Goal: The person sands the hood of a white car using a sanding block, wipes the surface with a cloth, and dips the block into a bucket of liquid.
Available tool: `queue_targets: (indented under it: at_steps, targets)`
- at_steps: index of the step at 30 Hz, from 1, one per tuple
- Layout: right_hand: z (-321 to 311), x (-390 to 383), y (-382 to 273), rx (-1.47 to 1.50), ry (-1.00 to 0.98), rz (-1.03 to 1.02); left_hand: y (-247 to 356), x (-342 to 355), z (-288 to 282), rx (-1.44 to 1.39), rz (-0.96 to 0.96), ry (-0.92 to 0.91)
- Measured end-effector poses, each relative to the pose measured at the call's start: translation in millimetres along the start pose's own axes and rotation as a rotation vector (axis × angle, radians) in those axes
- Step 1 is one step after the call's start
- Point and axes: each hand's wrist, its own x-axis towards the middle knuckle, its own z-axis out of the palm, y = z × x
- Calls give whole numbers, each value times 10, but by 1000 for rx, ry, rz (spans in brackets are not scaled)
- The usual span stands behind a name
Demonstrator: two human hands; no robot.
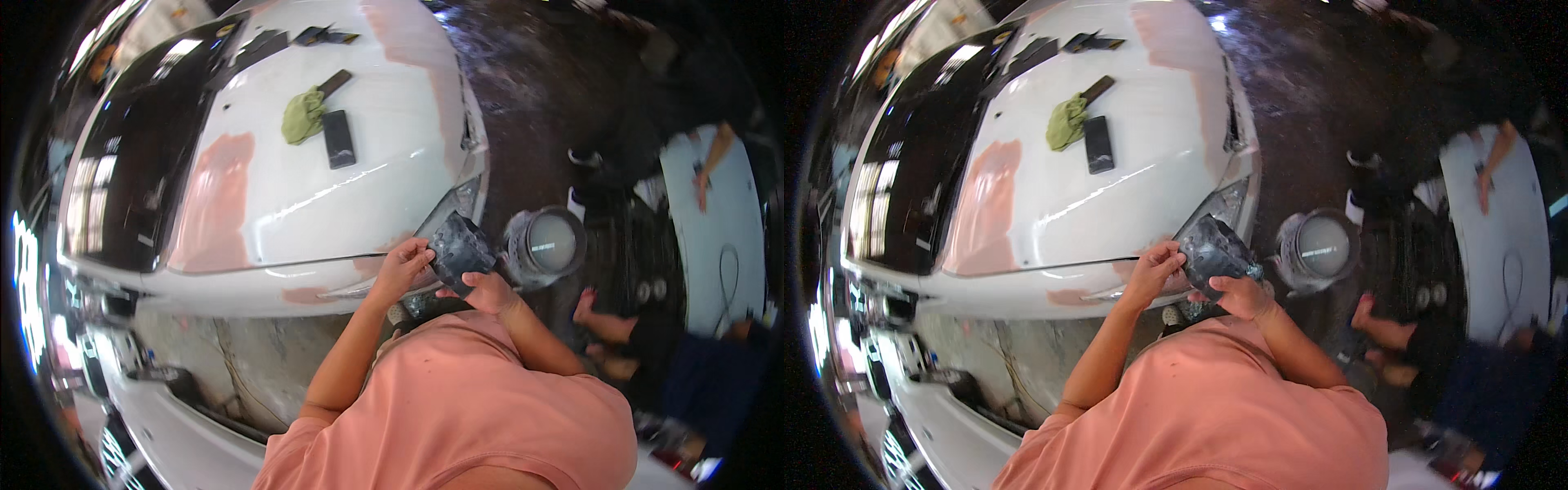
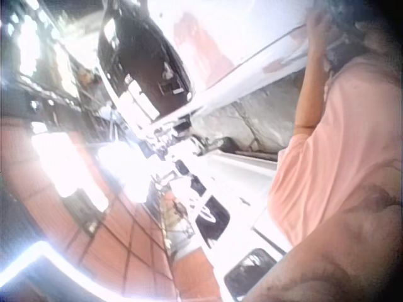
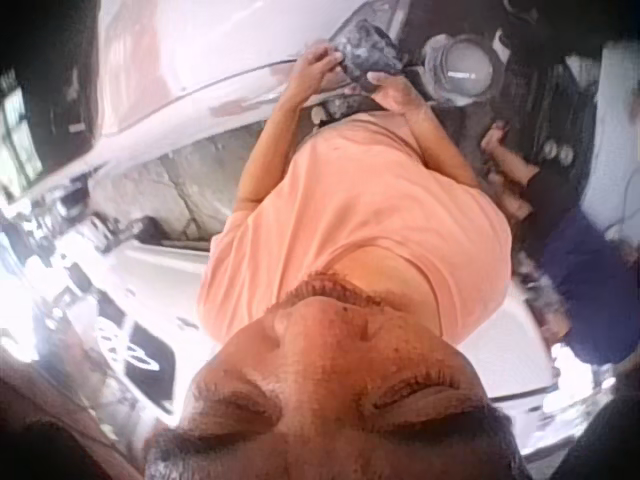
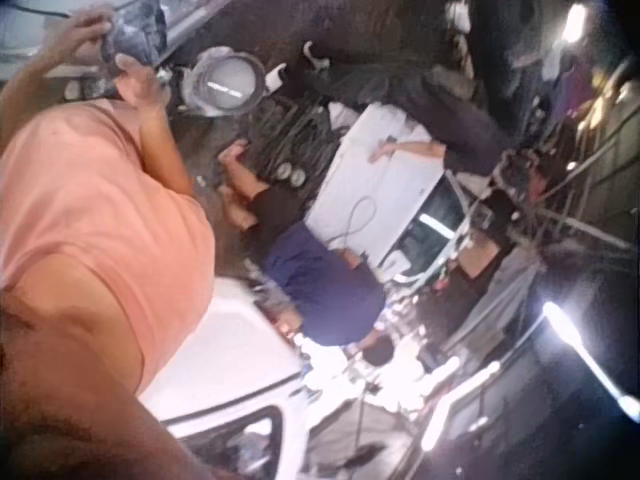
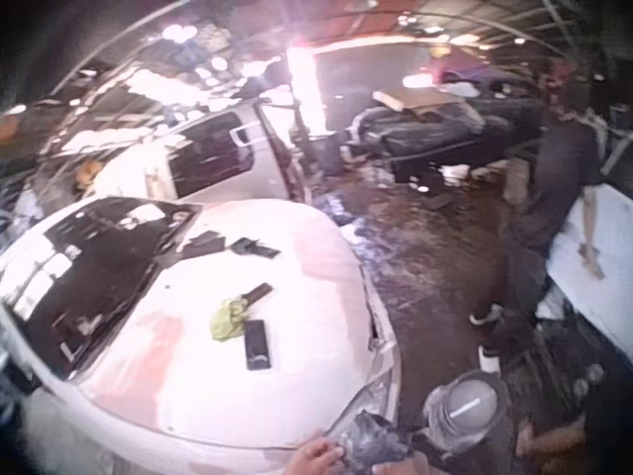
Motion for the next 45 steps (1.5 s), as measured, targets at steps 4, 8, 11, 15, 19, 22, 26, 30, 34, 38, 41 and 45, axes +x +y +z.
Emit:
queue_targets:
  at_steps: [4,8,11,15,19,22,26,30,34,38,41,45]
  targets:
    - [178,32,693,-402,352,-140,-19,-97,-344,187,-6,-92]
    - [62,254,1420,-567,731,-291,127,-461,-820,436,207,-10]
    - [118,563,1576,-515,882,-382,219,-817,-1414,615,495,5]
    - [-41,1092,1756,-612,1017,-533,424,-1160,-1979,765,587,79]
    - [335,1285,1740,-581,1079,-447,321,-1291,-2538,867,738,114]
    - [399,1446,1864,-482,1061,-486,247,-1289,-2784,1023,839,85]
    - [541,1658,1717,-332,1155,-630,134,-1212,-2987,1068,901,51]
    - [346,1767,1455,-197,1100,-659,115,-1158,-3036,1066,940,9]
    - [622,1742,1620,-184,1108,-752,104,-1155,-3035,1020,975,31]
    - [506,1764,1345,-160,1091,-702,106,-1121,-3051,1018,986,20]
    - [642,1791,1389,-296,1112,-705,91,-1126,-3071,1013,991,22]
    - [486,1747,1608,-240,1034,-778,61,-1119,-3049,981,1004,47]
